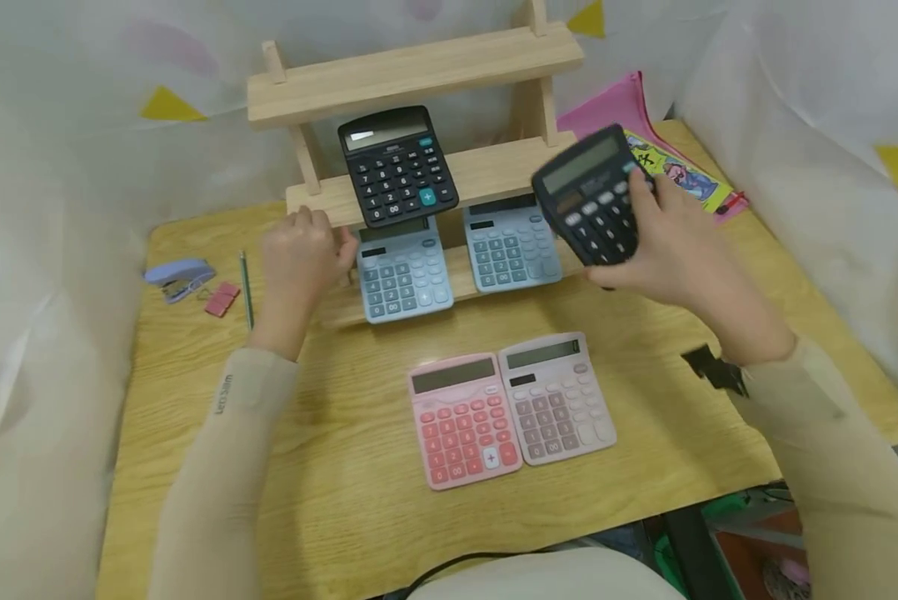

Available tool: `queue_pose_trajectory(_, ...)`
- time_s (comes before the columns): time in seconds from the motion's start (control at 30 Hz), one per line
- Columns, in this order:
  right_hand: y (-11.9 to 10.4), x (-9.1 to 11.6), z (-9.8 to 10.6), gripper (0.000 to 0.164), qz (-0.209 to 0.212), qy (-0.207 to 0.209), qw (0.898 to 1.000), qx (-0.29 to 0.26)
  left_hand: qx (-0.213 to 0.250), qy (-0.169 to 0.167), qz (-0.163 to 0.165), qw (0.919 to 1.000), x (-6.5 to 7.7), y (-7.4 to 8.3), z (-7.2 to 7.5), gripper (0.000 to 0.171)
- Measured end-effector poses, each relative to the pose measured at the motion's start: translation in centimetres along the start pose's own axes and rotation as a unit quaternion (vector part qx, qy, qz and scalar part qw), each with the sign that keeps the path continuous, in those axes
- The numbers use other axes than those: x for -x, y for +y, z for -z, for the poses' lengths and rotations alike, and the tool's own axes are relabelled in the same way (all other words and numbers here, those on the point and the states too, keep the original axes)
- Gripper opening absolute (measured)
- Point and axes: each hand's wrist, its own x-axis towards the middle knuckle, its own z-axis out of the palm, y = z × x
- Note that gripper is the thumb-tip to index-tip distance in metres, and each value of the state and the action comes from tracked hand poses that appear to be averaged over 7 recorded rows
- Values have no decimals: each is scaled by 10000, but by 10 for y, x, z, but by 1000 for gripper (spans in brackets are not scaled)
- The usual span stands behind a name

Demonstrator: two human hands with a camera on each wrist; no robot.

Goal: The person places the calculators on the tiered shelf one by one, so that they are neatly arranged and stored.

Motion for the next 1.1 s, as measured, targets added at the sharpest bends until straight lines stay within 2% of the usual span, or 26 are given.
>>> queue_pose_trajectory(0.1, -26, -47, 3, 122, -49, -435, 9986, 282, 56, 52, 22, 10000, 2, 1, -1, 43)
queue_pose_trajectory(0.17, -37, -73, -2, 120, -149, -679, 9967, 410, 35, 41, 20, 10000, 1, 3, -3, 43)
queue_pose_trajectory(0.3, -51, -103, -15, 119, -355, -1007, 9926, 577, -32, -18, -15, 10000, 1, 5, -4, 44)
queue_pose_trajectory(0.53, -66, -124, -28, 119, -615, -943, 9925, 480, -80, 62, -26, 9999, 2, 3, -3, 44)
queue_pose_trajectory(0.67, -71, -133, -29, 120, -848, -1005, 9894, 621, -51, 105, -28, 9999, 1, 2, -2, 45)
queue_pose_trajectory(0.87, -76, -138, -33, 126, -1139, -1142, 9839, 770, -5, 77, -15, 10000, 1, 3, -2, 45)
queue_pose_trajectory(1.1, -78, -142, -35, 128, -1159, -1260, 9812, 891, -14, -44, 30, 10000, 1, 2, -3, 46)
